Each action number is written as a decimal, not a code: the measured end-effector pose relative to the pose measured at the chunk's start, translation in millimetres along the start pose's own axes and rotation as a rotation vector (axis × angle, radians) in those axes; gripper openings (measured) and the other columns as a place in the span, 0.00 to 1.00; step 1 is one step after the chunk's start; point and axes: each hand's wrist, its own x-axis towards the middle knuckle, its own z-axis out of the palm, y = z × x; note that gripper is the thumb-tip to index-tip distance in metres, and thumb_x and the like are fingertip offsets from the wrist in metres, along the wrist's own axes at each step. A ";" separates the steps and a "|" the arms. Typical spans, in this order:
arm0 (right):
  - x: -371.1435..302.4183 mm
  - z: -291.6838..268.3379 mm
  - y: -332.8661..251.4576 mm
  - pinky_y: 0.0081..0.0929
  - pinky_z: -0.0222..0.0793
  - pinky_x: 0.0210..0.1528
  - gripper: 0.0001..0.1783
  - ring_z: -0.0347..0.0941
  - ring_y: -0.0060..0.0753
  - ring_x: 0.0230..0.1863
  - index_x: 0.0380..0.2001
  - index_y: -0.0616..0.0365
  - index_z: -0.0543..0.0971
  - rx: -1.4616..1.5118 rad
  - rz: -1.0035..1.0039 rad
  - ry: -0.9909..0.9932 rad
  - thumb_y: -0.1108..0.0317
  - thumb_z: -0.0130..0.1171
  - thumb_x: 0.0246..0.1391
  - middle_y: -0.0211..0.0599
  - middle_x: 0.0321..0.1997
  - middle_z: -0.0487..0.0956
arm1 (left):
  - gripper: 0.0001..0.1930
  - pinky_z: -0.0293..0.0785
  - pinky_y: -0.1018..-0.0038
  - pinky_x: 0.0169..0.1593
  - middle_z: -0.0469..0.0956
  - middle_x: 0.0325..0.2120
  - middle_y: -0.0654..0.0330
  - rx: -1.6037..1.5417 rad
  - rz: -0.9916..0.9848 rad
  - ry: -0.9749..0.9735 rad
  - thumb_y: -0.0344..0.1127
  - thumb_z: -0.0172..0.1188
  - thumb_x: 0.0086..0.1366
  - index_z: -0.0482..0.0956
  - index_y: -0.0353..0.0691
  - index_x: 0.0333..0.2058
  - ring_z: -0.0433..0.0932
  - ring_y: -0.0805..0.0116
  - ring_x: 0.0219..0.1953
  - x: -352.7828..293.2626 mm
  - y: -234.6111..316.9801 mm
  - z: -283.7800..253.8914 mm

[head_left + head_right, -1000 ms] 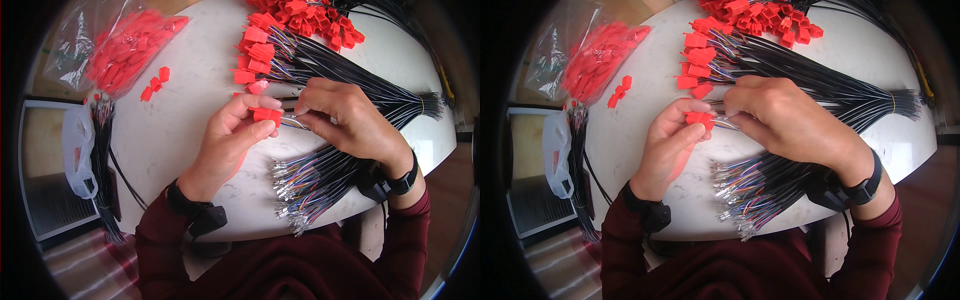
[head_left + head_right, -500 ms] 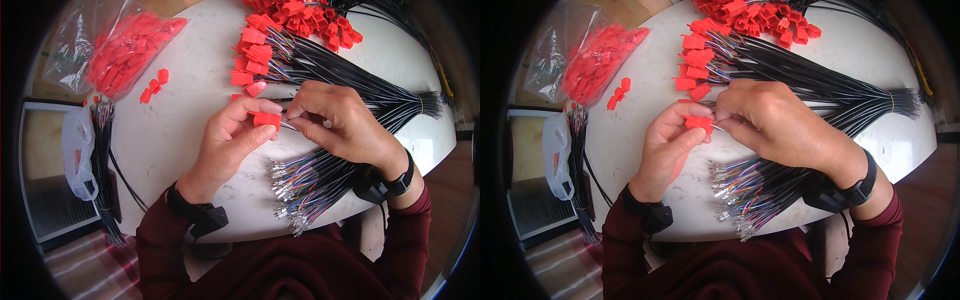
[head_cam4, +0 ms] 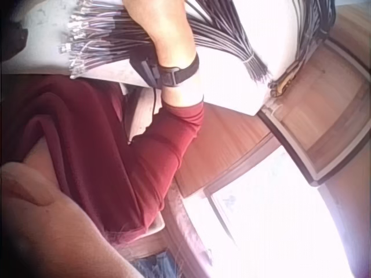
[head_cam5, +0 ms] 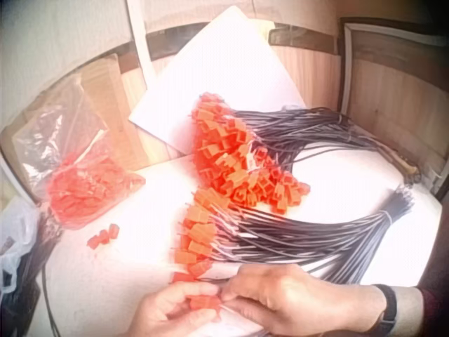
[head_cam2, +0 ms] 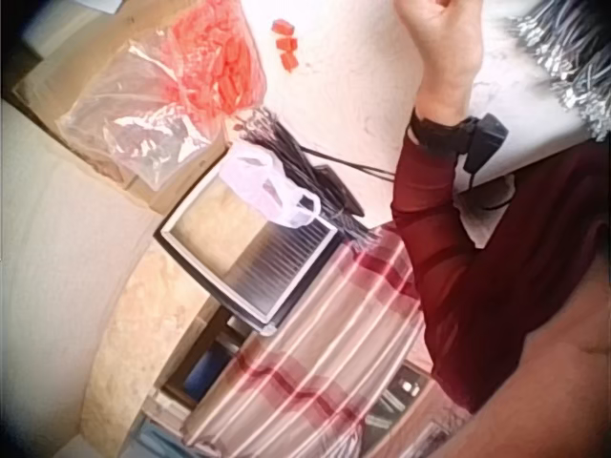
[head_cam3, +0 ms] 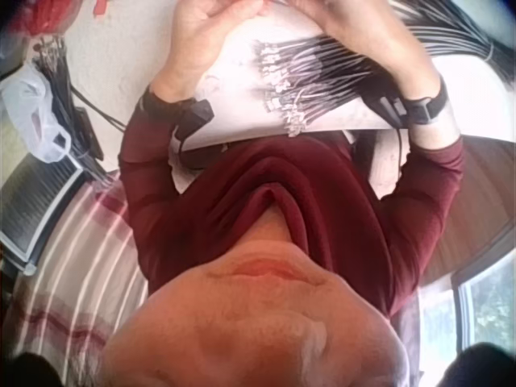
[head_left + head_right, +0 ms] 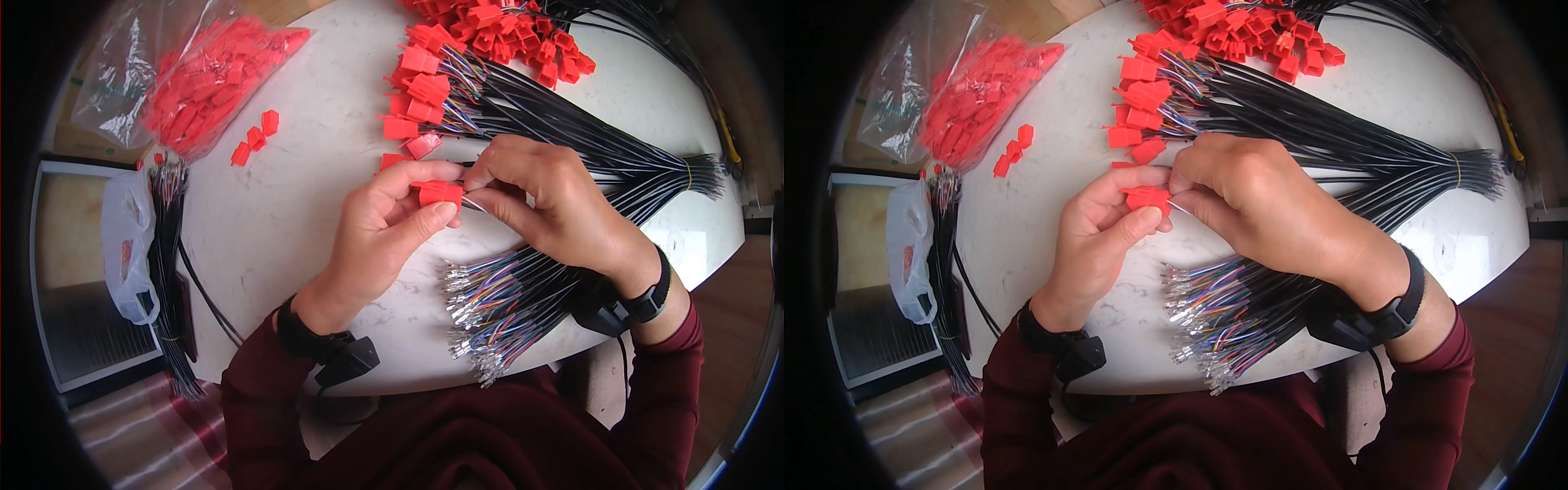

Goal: Assembling electrical wire harnesses by inserting multiple thin wires into plastic connectors.

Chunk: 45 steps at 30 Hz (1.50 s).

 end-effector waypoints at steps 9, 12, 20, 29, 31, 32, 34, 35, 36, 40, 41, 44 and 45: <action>1.3 -2.9 -0.9 0.25 0.71 0.35 0.05 0.73 0.31 0.31 0.32 0.65 0.75 0.171 0.147 0.010 0.79 0.60 0.52 0.39 0.30 0.74 | 0.15 0.75 0.77 0.46 0.76 0.37 0.62 -0.039 0.060 0.009 0.28 0.57 0.67 0.74 0.33 0.51 0.76 0.76 0.40 -1.1 1.8 -2.8; 1.5 -2.9 -1.4 0.30 0.70 0.33 0.05 0.73 0.40 0.30 0.31 0.64 0.74 0.160 0.085 0.029 0.79 0.60 0.51 0.42 0.29 0.74 | 0.14 0.75 0.77 0.46 0.77 0.37 0.62 -0.059 0.039 -0.012 0.28 0.57 0.67 0.74 0.33 0.50 0.76 0.76 0.39 -0.7 2.4 -3.8; 3.2 -1.0 0.9 0.33 0.68 0.31 0.06 0.72 0.46 0.29 0.31 0.64 0.73 0.102 -0.013 0.014 0.80 0.59 0.50 0.43 0.28 0.72 | 0.14 0.75 0.78 0.44 0.77 0.36 0.61 -0.019 0.023 -0.031 0.27 0.57 0.66 0.74 0.32 0.49 0.77 0.76 0.37 -2.7 3.5 -5.5; 0.2 -0.1 -2.2 0.29 0.66 0.29 0.04 0.71 0.33 0.27 0.30 0.64 0.74 0.287 0.144 0.032 0.79 0.59 0.51 0.39 0.27 0.72 | 0.12 0.74 0.79 0.43 0.77 0.37 0.60 0.013 0.085 -0.041 0.24 0.57 0.65 0.74 0.32 0.48 0.77 0.77 0.36 -1.9 5.2 -4.5; 0.3 -1.9 -3.3 0.26 0.66 0.29 0.04 0.70 0.27 0.25 0.31 0.64 0.75 0.290 0.211 -0.009 0.78 0.60 0.52 0.36 0.27 0.72 | 0.12 0.74 0.79 0.43 0.77 0.36 0.60 0.008 0.088 -0.040 0.24 0.56 0.65 0.73 0.32 0.47 0.77 0.77 0.36 -2.3 5.1 -3.6; 0.5 -2.0 -3.4 0.26 0.66 0.29 0.04 0.70 0.27 0.25 0.31 0.64 0.75 0.289 0.211 -0.010 0.78 0.60 0.52 0.36 0.27 0.72 | 0.11 0.74 0.79 0.42 0.76 0.36 0.60 0.003 0.090 -0.038 0.23 0.56 0.65 0.73 0.32 0.47 0.77 0.77 0.36 -2.4 5.1 -3.3; 0.8 -2.3 -4.1 0.25 0.66 0.28 0.04 0.70 0.28 0.25 0.30 0.64 0.75 0.283 0.187 -0.005 0.78 0.59 0.51 0.36 0.26 0.72 | 0.12 0.74 0.78 0.43 0.75 0.38 0.61 0.020 0.071 -0.060 0.25 0.57 0.65 0.73 0.32 0.47 0.76 0.77 0.37 -2.8 7.4 -4.8; 1.2 -3.3 -4.8 0.25 0.66 0.28 0.04 0.70 0.28 0.25 0.30 0.64 0.75 0.283 0.187 -0.004 0.78 0.59 0.51 0.36 0.26 0.72 | 0.13 0.74 0.77 0.44 0.74 0.40 0.61 0.037 0.052 -0.081 0.26 0.58 0.65 0.72 0.31 0.48 0.75 0.76 0.38 -2.9 8.2 -5.4; 1.8 -4.8 -5.8 0.26 0.66 0.28 0.04 0.70 0.28 0.25 0.30 0.64 0.75 0.256 0.168 -0.019 0.78 0.59 0.51 0.36 0.26 0.72 | 0.13 0.74 0.77 0.44 0.74 0.40 0.61 0.037 0.053 -0.080 0.26 0.58 0.65 0.72 0.31 0.48 0.75 0.76 0.38 -3.1 7.7 -5.6; 1.7 -5.3 -6.7 0.22 0.62 0.30 0.02 0.66 0.22 0.28 0.29 0.64 0.74 0.237 0.153 -0.059 0.79 0.58 0.52 0.32 0.28 0.70 | 0.12 0.74 0.77 0.44 0.75 0.41 0.61 0.034 0.062 -0.090 0.25 0.58 0.65 0.72 0.31 0.47 0.75 0.76 0.38 -3.6 6.3 -7.0; 2.0 -4.9 -6.8 0.22 0.62 0.30 0.02 0.66 0.22 0.28 0.29 0.64 0.74 0.237 0.153 -0.060 0.79 0.58 0.52 0.32 0.28 0.70 | 0.12 0.74 0.77 0.44 0.75 0.41 0.60 0.033 0.060 -0.093 0.25 0.58 0.65 0.72 0.31 0.47 0.76 0.76 0.38 -3.8 6.3 -7.5; 1.0 -4.9 -5.2 0.23 0.63 0.31 0.02 0.67 0.23 0.28 0.29 0.64 0.74 0.240 0.150 -0.060 0.79 0.58 0.52 0.32 0.28 0.71 | 0.12 0.74 0.77 0.44 0.75 0.41 0.60 0.029 0.060 -0.094 0.25 0.57 0.65 0.72 0.31 0.47 0.75 0.75 0.39 -3.0 5.9 -5.3; 1.2 -4.4 -5.2 0.23 0.63 0.30 0.03 0.67 0.23 0.28 0.29 0.64 0.74 0.239 0.155 -0.059 0.79 0.58 0.52 0.32 0.28 0.71 | 0.12 0.74 0.77 0.44 0.75 0.41 0.60 0.028 0.061 -0.094 0.25 0.57 0.65 0.72 0.31 0.47 0.75 0.75 0.39 -3.1 5.6 -5.4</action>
